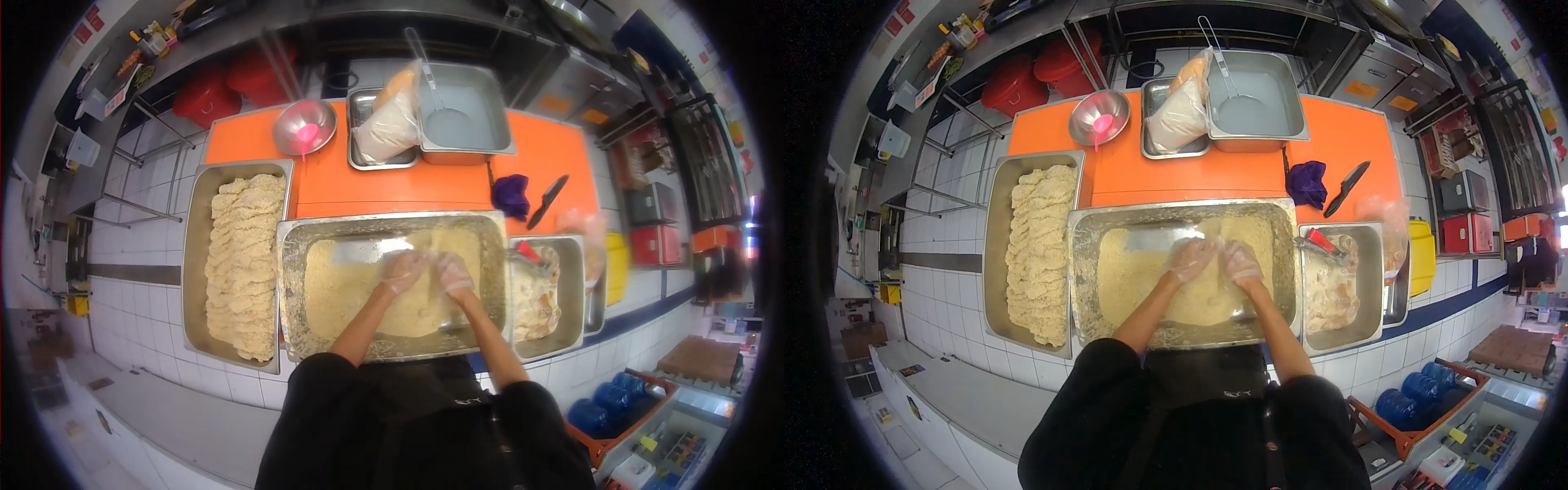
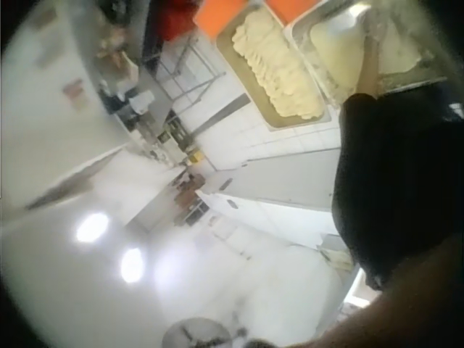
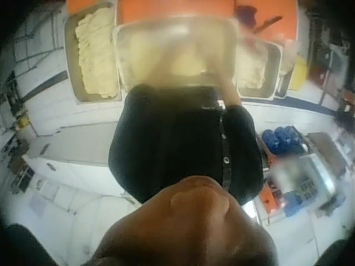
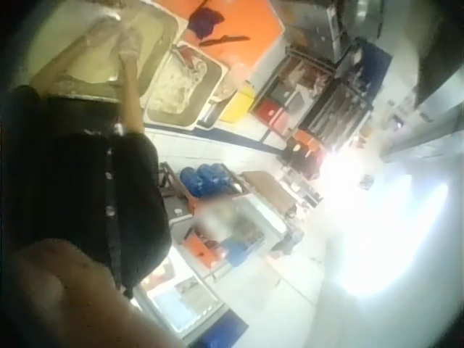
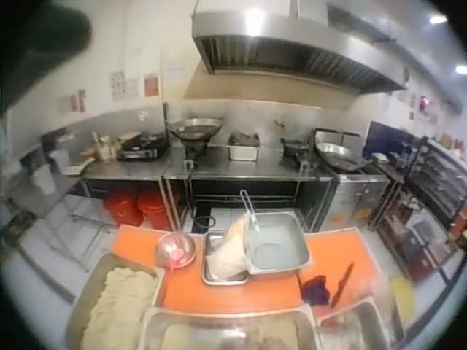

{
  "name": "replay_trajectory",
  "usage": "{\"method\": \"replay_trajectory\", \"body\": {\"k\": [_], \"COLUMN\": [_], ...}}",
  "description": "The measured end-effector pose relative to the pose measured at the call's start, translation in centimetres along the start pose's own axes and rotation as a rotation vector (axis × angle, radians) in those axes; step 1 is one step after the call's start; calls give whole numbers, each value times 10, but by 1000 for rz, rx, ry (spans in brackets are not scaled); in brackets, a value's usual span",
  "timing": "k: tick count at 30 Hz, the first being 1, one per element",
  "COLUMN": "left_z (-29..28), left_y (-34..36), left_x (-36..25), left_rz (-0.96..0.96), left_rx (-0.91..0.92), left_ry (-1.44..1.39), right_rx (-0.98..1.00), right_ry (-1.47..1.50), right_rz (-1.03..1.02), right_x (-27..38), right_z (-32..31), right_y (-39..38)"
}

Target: The person breads pieces of chicken by transferring them from a container into a pan of breading mixture, thoroughly coating each piece by hand, and placing the breaded chicken into an adjacent metal tray.

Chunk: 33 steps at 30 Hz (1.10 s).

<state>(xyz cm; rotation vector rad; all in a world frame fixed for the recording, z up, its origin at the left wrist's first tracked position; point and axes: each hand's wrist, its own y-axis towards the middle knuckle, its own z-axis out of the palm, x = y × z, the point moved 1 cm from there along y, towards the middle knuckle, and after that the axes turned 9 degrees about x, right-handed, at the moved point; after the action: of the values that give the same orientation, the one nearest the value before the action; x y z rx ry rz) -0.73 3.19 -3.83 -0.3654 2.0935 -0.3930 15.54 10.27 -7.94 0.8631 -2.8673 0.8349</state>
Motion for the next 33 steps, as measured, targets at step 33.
{"method": "replay_trajectory", "body": {"k": [33], "left_z": [80], "left_y": [-117], "left_x": [70], "left_rz": [-11], "left_rx": [13], "left_ry": [-78], "right_rx": [369], "right_ry": [784], "right_rz": [-358], "right_x": [12], "right_z": [10], "right_y": [-105]}}
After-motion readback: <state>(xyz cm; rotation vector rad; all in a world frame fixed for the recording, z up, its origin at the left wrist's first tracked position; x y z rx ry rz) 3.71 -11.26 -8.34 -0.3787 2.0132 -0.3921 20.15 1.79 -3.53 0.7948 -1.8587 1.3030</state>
